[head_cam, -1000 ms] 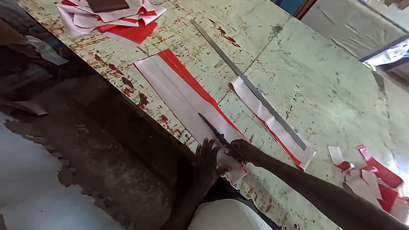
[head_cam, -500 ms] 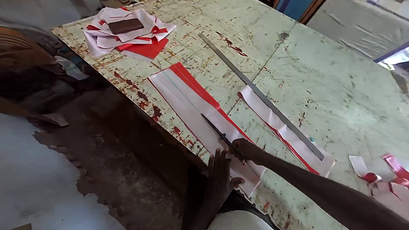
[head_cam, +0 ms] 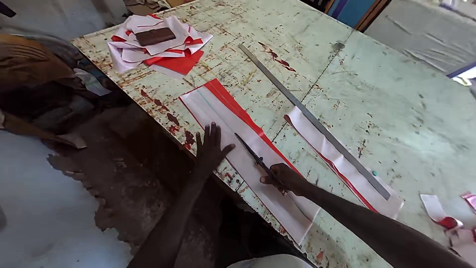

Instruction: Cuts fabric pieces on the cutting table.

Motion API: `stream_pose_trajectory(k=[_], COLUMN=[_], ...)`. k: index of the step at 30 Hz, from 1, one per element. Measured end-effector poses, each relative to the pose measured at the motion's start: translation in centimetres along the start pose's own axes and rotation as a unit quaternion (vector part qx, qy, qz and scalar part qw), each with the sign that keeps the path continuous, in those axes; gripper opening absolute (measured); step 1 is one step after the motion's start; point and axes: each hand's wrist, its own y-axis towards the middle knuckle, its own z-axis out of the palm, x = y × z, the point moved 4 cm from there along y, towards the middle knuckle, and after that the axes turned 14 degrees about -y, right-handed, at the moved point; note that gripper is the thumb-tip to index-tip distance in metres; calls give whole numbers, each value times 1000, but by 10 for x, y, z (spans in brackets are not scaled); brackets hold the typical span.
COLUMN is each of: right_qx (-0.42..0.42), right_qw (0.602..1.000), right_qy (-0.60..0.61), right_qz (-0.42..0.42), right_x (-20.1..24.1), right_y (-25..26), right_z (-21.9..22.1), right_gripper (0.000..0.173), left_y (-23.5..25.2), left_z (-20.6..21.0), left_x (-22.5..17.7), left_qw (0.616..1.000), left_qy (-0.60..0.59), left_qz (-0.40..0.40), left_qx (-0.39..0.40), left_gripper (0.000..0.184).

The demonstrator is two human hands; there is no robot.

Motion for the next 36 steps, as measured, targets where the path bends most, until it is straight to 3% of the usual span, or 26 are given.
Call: stream_pose_trajectory(k=[10,18,25,36], right_qx=[29,2,20,8], right_qw=[999,1000,999,1000], right_qy=[41,0,46,8], right_qz=[2,5,-4,0], right_x=[42,45,88,103], right_y=[25,33,65,82], right_z=[-8,-6,-12,-18], right_gripper=[47,44,43,41], left_y=[-1,-1,-2,2], left_z=[7,3,3,0], left_x=[5,1,1,-2], left_qw=[1000,1000,1000,999], left_qy=[21,17,25,34], left_qz=[0,-8,-12,-10], left_qx=[1,4,13,7], left_gripper=[109,112,115,116])
